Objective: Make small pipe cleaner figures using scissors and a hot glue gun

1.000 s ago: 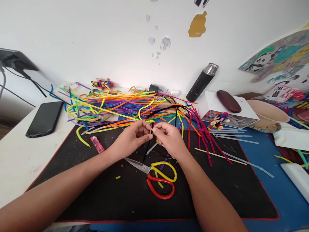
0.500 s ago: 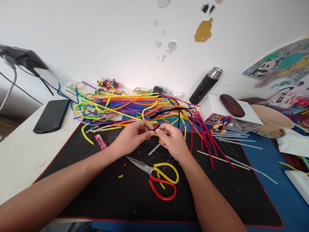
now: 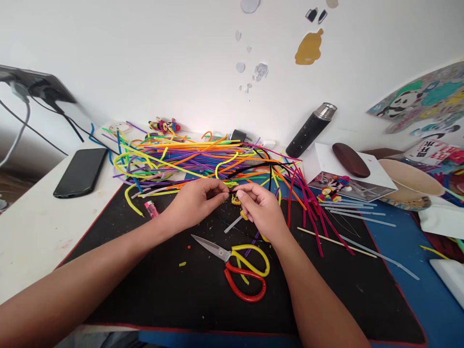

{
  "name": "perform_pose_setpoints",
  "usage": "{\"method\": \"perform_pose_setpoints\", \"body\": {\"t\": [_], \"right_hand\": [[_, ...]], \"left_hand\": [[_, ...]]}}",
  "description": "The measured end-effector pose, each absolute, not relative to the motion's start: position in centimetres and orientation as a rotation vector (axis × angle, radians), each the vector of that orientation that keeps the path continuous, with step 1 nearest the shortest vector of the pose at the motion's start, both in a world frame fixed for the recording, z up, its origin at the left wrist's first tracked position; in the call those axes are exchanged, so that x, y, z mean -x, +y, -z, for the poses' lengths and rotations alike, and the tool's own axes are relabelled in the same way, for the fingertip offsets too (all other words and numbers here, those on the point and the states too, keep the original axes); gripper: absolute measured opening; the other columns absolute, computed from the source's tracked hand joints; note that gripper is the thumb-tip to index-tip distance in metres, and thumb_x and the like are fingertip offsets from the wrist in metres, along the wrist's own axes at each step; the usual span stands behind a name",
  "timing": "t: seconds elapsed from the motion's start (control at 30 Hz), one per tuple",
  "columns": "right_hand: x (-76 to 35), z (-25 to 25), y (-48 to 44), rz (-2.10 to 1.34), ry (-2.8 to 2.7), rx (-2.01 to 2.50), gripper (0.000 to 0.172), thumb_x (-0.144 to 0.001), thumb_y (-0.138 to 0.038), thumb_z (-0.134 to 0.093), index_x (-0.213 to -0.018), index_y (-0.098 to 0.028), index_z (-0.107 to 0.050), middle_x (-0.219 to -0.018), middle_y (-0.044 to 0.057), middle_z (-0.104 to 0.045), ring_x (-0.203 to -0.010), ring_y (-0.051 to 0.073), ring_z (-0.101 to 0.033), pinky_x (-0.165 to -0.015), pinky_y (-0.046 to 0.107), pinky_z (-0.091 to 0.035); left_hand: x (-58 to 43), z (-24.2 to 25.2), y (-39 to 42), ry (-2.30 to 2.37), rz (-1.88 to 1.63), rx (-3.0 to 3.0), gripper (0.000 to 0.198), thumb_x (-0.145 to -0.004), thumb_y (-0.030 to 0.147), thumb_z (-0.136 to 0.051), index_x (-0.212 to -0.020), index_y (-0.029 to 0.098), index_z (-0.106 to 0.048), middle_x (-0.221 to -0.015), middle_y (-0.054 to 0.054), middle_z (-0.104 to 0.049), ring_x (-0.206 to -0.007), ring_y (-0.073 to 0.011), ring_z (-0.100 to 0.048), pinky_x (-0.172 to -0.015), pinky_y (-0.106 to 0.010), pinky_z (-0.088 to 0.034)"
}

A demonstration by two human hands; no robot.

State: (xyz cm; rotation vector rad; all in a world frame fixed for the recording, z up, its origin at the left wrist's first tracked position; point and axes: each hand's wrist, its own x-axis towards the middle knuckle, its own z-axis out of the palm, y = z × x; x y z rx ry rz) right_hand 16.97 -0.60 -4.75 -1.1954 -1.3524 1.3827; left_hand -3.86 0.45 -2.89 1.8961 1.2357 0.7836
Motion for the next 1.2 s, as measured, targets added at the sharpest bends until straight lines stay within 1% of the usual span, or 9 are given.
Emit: {"method": "perform_pose_setpoints", "body": {"t": [0.17,0.37,0.53,0.8,0.9,1.03,1.13,1.2], "right_hand": [[-16.9,4.9,-0.7,-1.333,-1.430,1.215,0.031,-0.095,-0.049,-0.070,-0.093,-0.019,-0.070,-0.057,-0.007,-0.052,-0.047,0.010,-0.043,-0.045,0.023,-0.033],[-16.9,5.0,-0.8,-1.309,-1.451,1.225,0.030,-0.095,-0.049,-0.070,-0.093,-0.019,-0.071,-0.057,-0.006,-0.053,-0.048,0.010,-0.045,-0.046,0.023,-0.035],[-16.8,4.9,-0.8,-1.316,-1.455,1.224,0.033,-0.095,-0.051,-0.069,-0.094,-0.019,-0.072,-0.058,-0.006,-0.054,-0.048,0.010,-0.045,-0.046,0.023,-0.035],[-16.9,4.3,-1.0,-1.330,-1.419,1.213,0.040,-0.094,-0.056,-0.070,-0.099,-0.017,-0.074,-0.053,-0.007,-0.049,-0.046,0.010,-0.042,-0.045,0.024,-0.032],[-16.7,4.3,-0.9,-1.328,-1.327,1.200,0.042,-0.091,-0.059,-0.073,-0.098,-0.017,-0.073,-0.052,-0.008,-0.049,-0.043,0.009,-0.039,-0.043,0.023,-0.031],[-16.1,4.0,-1.1,-1.319,-1.243,1.186,0.042,-0.091,-0.060,-0.074,-0.093,-0.017,-0.072,-0.051,-0.008,-0.047,-0.042,0.009,-0.039,-0.044,0.023,-0.031],[-16.1,3.0,-2.0,-1.281,-1.331,1.240,0.044,-0.092,-0.061,-0.071,-0.094,-0.018,-0.072,-0.051,-0.007,-0.048,-0.042,0.010,-0.040,-0.044,0.024,-0.030],[-16.5,2.2,-3.0,-1.209,-1.449,1.295,0.042,-0.095,-0.059,-0.068,-0.095,-0.018,-0.073,-0.053,-0.006,-0.051,-0.045,0.011,-0.042,-0.046,0.025,-0.032]], "left_hand": [[3.7,3.0,0.1,1.263,-0.732,-1.970,0.022,-0.096,0.037,-0.061,-0.086,0.020,-0.071,-0.074,0.001,-0.066,-0.068,-0.0153,-0.057,-0.063,-0.027,-0.039],[3.6,3.3,0.2,1.284,-0.721,-1.995,0.021,-0.095,0.037,-0.062,-0.085,0.021,-0.070,-0.071,0.002,-0.062,-0.066,-0.0153,-0.054,-0.061,-0.027,-0.036],[3.7,3.4,0.2,1.257,-0.752,-1.971,0.022,-0.095,0.037,-0.061,-0.084,0.020,-0.069,-0.071,0.002,-0.061,-0.066,-0.0145,-0.054,-0.061,-0.026,-0.037],[3.7,2.9,0.2,1.194,-0.809,-1.851,0.022,-0.094,0.037,-0.059,-0.085,0.019,-0.068,-0.069,0.004,-0.058,-0.064,-0.0128,-0.049,-0.061,-0.025,-0.037],[3.8,2.6,0.3,1.191,-0.834,-1.827,0.025,-0.095,0.039,-0.059,-0.084,0.019,-0.067,-0.070,0.004,-0.058,-0.064,-0.0131,-0.047,-0.062,-0.025,-0.036],[4.1,2.4,0.5,1.173,-0.875,-1.807,0.026,-0.095,0.041,-0.058,-0.083,0.020,-0.067,-0.070,0.004,-0.058,-0.066,-0.0136,-0.047,-0.063,-0.026,-0.035],[4.2,2.4,0.5,1.159,-0.876,-1.815,0.027,-0.095,0.041,-0.058,-0.082,0.020,-0.067,-0.068,0.004,-0.057,-0.063,-0.0137,-0.046,-0.061,-0.026,-0.034],[4.3,2.4,0.6,1.151,-0.881,-1.810,0.027,-0.095,0.042,-0.058,-0.083,0.020,-0.068,-0.070,0.004,-0.059,-0.064,-0.0140,-0.047,-0.061,-0.026,-0.034]]}}
